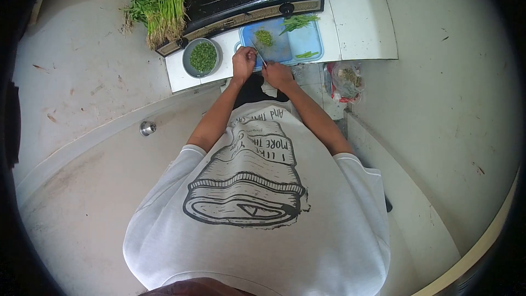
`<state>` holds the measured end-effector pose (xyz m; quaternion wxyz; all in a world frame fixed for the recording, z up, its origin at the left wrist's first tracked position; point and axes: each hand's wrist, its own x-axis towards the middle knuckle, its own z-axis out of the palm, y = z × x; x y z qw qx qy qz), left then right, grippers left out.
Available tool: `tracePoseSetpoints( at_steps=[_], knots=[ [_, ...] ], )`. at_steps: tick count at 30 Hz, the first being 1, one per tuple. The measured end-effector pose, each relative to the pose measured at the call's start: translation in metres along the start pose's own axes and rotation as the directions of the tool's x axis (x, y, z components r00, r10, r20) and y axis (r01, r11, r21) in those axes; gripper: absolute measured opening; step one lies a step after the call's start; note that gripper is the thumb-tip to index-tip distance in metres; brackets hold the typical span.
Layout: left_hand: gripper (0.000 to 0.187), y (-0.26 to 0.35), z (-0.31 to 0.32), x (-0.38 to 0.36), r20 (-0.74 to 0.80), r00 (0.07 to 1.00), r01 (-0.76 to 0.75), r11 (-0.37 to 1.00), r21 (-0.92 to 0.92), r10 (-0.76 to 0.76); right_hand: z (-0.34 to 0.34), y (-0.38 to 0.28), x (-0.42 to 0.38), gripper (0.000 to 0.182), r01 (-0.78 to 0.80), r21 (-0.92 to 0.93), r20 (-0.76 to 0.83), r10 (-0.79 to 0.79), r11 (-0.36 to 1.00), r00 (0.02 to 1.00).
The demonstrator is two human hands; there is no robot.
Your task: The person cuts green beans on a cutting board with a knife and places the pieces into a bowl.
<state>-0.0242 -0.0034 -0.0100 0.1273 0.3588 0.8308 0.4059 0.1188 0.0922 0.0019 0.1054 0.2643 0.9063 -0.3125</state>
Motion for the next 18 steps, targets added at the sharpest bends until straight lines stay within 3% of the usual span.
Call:
tracePoseSetpoints(
  at_steps=[18],
  knots=[
    [0.012,0.0040,-0.0037,0.0029,0.039,0.999,0.000,1.000,-0.003,0.000,-0.0014,-0.0095,0.0061,0.044,-0.013,0.019,-0.016,0.013,1.000,1.000]
  ],
)
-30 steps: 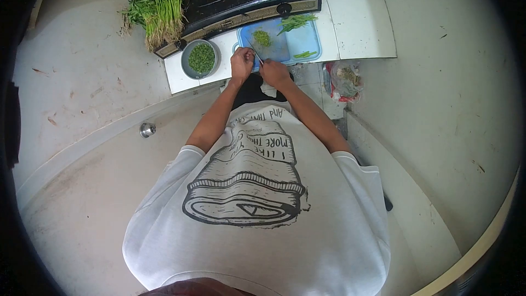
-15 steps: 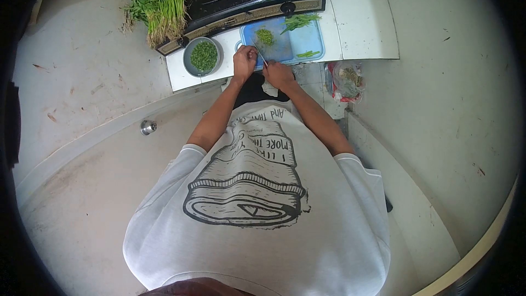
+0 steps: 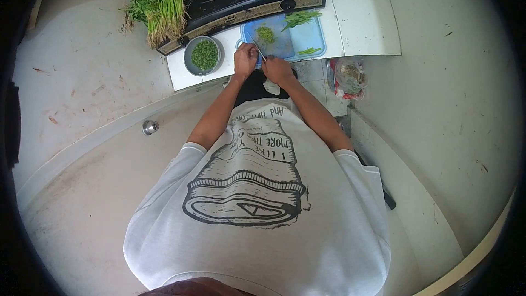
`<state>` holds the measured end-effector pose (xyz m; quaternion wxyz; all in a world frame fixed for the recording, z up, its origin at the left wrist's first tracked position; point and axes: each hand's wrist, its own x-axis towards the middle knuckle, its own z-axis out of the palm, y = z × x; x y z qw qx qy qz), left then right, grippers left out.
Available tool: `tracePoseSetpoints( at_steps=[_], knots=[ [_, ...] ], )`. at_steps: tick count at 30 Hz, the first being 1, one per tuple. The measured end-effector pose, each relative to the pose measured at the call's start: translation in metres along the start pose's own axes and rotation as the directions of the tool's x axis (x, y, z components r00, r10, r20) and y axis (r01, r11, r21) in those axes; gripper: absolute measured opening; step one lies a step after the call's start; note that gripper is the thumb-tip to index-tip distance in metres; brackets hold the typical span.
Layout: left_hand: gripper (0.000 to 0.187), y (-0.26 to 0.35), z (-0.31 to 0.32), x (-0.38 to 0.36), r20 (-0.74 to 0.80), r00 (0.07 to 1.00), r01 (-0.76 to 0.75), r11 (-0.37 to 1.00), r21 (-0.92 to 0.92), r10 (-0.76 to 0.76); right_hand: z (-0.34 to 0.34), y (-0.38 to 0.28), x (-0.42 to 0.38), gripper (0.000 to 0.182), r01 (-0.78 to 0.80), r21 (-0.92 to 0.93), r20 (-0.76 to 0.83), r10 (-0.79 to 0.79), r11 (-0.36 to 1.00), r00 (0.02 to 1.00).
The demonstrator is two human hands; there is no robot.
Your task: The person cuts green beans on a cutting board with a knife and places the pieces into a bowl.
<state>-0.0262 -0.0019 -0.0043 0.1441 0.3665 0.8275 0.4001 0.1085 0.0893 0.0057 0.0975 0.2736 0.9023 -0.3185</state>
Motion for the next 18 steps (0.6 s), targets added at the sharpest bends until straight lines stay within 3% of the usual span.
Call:
tracePoseSetpoints(
  at_steps=[18],
  knots=[
    [0.008,0.004,0.000,0.001,-0.017,1.000,0.010,1.000,-0.019,-0.011,-0.002,0.001,-0.007,0.041,0.003,-0.015,-0.006,-0.003,1.000,1.000]
  ],
)
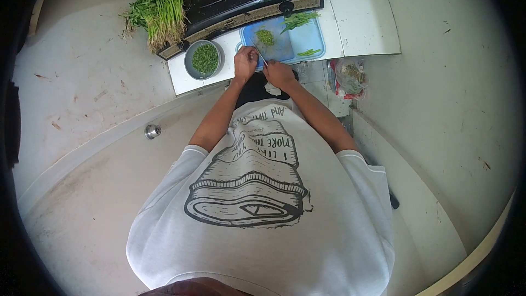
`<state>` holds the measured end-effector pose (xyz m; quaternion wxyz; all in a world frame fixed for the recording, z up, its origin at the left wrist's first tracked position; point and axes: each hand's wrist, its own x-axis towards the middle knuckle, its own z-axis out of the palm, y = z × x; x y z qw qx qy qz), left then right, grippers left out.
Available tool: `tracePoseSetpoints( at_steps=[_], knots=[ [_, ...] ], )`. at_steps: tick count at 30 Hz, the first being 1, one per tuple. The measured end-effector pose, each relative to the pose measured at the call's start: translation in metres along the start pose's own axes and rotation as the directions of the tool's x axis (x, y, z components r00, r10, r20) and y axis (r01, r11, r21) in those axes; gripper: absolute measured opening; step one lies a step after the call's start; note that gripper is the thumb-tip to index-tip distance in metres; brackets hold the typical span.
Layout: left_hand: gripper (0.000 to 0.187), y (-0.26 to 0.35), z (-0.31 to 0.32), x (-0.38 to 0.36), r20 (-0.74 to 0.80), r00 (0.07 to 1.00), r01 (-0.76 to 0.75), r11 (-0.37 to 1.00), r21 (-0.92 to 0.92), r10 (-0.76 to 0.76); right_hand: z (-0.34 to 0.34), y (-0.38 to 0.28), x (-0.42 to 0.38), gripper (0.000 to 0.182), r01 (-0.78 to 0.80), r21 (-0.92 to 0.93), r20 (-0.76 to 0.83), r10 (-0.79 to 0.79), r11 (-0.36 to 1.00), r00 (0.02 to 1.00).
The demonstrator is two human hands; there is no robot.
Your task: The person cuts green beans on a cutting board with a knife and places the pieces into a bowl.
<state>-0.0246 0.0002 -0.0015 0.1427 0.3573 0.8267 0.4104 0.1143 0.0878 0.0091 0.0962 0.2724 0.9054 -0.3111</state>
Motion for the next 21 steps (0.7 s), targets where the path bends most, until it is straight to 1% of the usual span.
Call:
tracePoseSetpoints(
  at_steps=[5,7,10,11,13,16,19,21],
  knots=[
    [0.007,-0.004,-0.001,0.002,0.012,1.000,-0.018,1.000,-0.002,0.018,-0.001,-0.002,0.006,0.039,-0.002,0.007,-0.016,0.002,1.000,1.000],
    [0.006,-0.006,-0.001,0.003,0.023,0.999,-0.022,1.000,-0.003,0.022,0.003,0.000,0.011,0.039,0.045,0.006,-0.068,-0.044,0.999,0.997],
    [0.010,-0.008,-0.004,0.003,0.058,0.998,-0.035,0.999,0.006,0.035,0.000,0.000,0.006,0.039,0.040,0.007,-0.069,-0.039,0.999,0.997],
    [0.010,-0.007,-0.005,0.003,0.068,0.997,-0.045,0.998,0.040,0.042,-0.003,-0.001,0.004,0.039,0.040,0.007,-0.070,-0.040,0.999,0.997],
    [0.011,-0.008,-0.005,0.003,0.079,0.996,-0.055,0.996,0.075,0.049,-0.005,0.001,-0.001,0.040,0.017,-0.005,-0.008,-0.017,1.000,1.000],
    [0.011,-0.010,-0.003,0.003,0.078,0.996,-0.055,0.998,0.040,0.051,-0.002,0.006,0.000,0.043,0.038,-0.012,0.012,-0.038,0.999,0.999],
    [0.011,-0.012,-0.004,0.004,0.099,0.994,-0.049,0.997,0.062,0.043,-0.001,0.005,0.007,0.040,0.054,0.001,0.000,-0.054,0.999,0.999],
    [0.010,-0.010,-0.004,0.003,0.078,0.995,-0.064,0.998,0.023,0.062,-0.002,0.004,0.009,0.040,0.062,0.003,-0.010,-0.062,0.998,0.998]
  ],
)
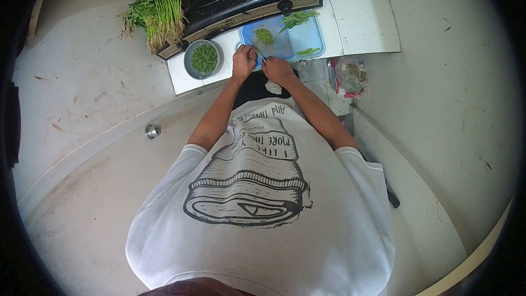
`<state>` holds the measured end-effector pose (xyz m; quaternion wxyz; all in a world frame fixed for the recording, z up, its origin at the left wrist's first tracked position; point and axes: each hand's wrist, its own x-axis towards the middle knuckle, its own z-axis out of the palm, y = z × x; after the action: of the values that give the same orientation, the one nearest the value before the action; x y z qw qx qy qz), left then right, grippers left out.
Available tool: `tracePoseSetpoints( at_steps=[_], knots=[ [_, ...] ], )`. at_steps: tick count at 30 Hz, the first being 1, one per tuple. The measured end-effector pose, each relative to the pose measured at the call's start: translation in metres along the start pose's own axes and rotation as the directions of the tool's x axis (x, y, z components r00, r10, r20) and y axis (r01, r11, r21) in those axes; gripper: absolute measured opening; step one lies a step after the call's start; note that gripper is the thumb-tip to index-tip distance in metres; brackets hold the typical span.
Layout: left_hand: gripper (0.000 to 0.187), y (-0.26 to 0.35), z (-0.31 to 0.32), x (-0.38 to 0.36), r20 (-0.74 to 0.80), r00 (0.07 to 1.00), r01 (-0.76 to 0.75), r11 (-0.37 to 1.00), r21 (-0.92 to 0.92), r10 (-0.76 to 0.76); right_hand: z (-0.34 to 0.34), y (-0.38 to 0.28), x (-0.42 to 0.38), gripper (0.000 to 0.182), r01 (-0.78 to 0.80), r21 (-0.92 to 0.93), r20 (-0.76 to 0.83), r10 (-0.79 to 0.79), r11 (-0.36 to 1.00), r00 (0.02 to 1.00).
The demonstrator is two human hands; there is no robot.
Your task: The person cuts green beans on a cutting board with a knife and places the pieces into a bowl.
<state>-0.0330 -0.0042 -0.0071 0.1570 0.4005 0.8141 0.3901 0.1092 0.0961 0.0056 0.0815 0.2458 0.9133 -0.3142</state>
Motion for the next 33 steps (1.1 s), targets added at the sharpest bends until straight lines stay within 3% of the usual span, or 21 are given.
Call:
tracePoseSetpoints(
  at_steps=[4,10,20,22,33],
  knots=[
    [0.010,0.001,0.000,-0.002,-0.007,1.000,0.001,1.000,0.026,-0.001,-0.001,0.001,-0.001,0.041,-0.047,0.002,0.036,0.047,0.999,0.998],
    [0.010,0.001,0.001,-0.002,-0.029,0.999,0.015,1.000,-0.026,-0.015,-0.009,0.004,-0.005,0.043,0.004,-0.006,0.090,-0.003,1.000,0.996],
    [0.008,0.002,0.002,-0.001,-0.060,0.998,0.021,1.000,-0.006,-0.021,0.000,0.009,-0.009,0.039,-0.030,-0.015,0.039,0.031,0.999,0.999],
    [0.008,0.005,0.002,-0.002,-0.052,0.998,0.042,0.999,0.003,-0.042,0.003,0.015,-0.013,0.040,0.026,-0.016,0.013,-0.026,1.000,1.000],
    [0.009,0.007,0.004,-0.003,-0.096,0.994,0.054,0.998,-0.045,-0.059,0.001,0.011,-0.010,0.043,-0.009,-0.052,0.062,0.012,0.999,0.998]
  ],
)
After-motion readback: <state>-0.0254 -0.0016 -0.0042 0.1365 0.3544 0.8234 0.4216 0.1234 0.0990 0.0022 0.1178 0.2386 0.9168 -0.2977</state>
